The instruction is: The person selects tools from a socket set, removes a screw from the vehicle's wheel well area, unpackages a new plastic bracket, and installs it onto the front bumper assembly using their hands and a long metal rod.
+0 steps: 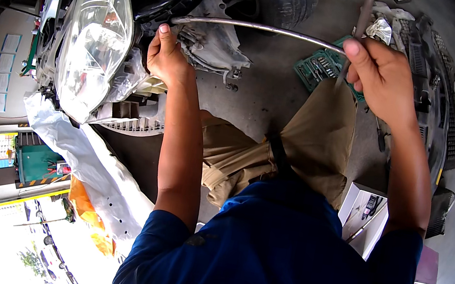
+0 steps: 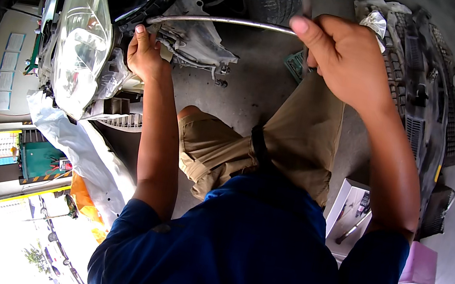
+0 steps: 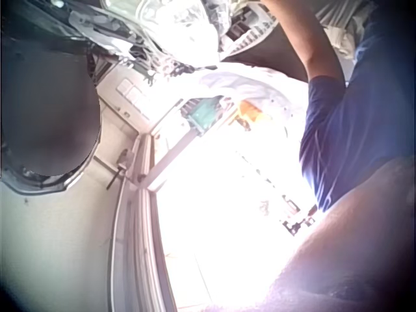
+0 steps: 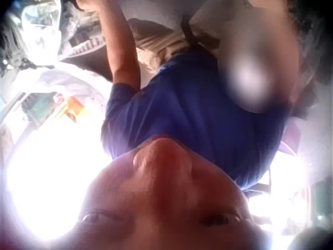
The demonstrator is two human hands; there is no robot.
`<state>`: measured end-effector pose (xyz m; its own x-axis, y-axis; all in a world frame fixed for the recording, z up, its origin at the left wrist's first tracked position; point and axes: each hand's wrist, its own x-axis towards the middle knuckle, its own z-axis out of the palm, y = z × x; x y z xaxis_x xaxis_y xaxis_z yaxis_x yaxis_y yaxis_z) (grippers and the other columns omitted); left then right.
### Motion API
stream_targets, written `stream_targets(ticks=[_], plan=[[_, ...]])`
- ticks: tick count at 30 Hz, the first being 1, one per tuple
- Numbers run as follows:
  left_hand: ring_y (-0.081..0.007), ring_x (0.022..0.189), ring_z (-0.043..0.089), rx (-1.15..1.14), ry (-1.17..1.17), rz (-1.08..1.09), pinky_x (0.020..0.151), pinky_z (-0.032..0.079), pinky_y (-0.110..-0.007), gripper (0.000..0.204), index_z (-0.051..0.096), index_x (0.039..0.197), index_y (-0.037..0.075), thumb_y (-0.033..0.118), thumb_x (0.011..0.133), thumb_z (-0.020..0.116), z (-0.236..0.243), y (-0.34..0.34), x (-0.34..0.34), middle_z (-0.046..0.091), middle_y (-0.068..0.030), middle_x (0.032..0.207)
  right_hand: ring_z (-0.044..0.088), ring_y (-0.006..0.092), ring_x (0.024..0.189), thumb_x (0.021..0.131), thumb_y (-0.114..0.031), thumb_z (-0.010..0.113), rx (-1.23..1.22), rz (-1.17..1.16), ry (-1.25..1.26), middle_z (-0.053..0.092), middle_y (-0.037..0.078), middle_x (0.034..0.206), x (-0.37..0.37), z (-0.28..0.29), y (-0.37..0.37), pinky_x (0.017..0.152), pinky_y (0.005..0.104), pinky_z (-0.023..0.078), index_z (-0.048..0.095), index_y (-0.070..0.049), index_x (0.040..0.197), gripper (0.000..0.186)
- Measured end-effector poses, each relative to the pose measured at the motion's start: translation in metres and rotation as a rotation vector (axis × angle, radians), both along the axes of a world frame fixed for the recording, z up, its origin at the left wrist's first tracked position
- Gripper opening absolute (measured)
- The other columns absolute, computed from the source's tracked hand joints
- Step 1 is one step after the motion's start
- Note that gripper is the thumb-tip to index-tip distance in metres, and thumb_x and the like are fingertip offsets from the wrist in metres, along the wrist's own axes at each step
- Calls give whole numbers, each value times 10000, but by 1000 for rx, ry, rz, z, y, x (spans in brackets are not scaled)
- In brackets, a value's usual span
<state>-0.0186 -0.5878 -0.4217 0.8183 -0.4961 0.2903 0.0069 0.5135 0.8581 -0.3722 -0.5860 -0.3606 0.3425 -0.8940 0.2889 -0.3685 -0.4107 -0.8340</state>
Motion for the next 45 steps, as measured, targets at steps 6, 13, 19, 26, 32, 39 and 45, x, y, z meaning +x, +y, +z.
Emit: stream_targets(ticks=[6, 13, 19, 26, 32, 39, 45], plan=[[-114, 679, 564, -12, -25, -62, 577, 409, -219, 259, 632, 922, -3, 224, 828, 714, -2, 0, 3, 630, -38, 800, 492, 49, 506, 901, -306, 606, 232, -113, -326, 576, 38, 626, 14, -1, 0, 468, 198, 388, 623, -2, 1042, 335], [-126, 716, 549, -5, 20, 96, 689, 457, -239, 243, 638, 932, -36, 152, 809, 731, -2, -3, -6, 644, -63, 828, 567, 74, 674, 896, -107, 582, 219, 305, -339, 626, 18, 808, 32, -17, -1, 618, 228, 478, 596, -55, 1153, 262], [-140, 755, 581, -5, -27, 151, 732, 470, -243, 235, 631, 912, -66, 131, 819, 718, -1, -8, -11, 651, -87, 850, 600, 246, 862, 785, 5, 579, -291, 98, -44, 602, 76, 1032, 49, -31, -14, 747, 347, 492, 608, -80, 1085, 312], [-144, 759, 587, -22, 6, 106, 743, 473, -246, 224, 633, 928, -64, 121, 826, 708, -2, -2, -4, 653, -89, 850, 455, 269, 1151, 708, -65, 668, -755, -68, 540, 500, 58, 1250, -5, -51, 1, 910, 398, 397, 609, -148, 1135, 438], [-125, 763, 584, -15, -15, 118, 738, 464, -230, 216, 636, 917, -62, 122, 829, 706, -1, -8, -9, 659, -81, 853, 536, 241, 1030, 659, -306, 711, -916, 31, 523, 560, 40, 1176, -17, -64, -16, 823, 368, 445, 627, -156, 1106, 478], [-119, 766, 576, -64, -7, 115, 727, 462, -227, 207, 632, 912, -54, 119, 827, 708, -4, -7, -4, 653, -79, 863, 616, 177, 718, 832, -238, 659, -409, -12, 1, 634, 94, 900, 1, -29, -2, 624, 289, 495, 621, -64, 1095, 317], [-124, 762, 581, -72, -7, 95, 720, 469, -227, 201, 624, 908, -52, 116, 832, 702, -3, -6, -9, 649, -80, 854, 604, 107, 656, 926, -199, 569, 261, -69, -408, 653, 98, 805, 14, -8, 5, 600, 227, 488, 382, -27, 1339, 485]])
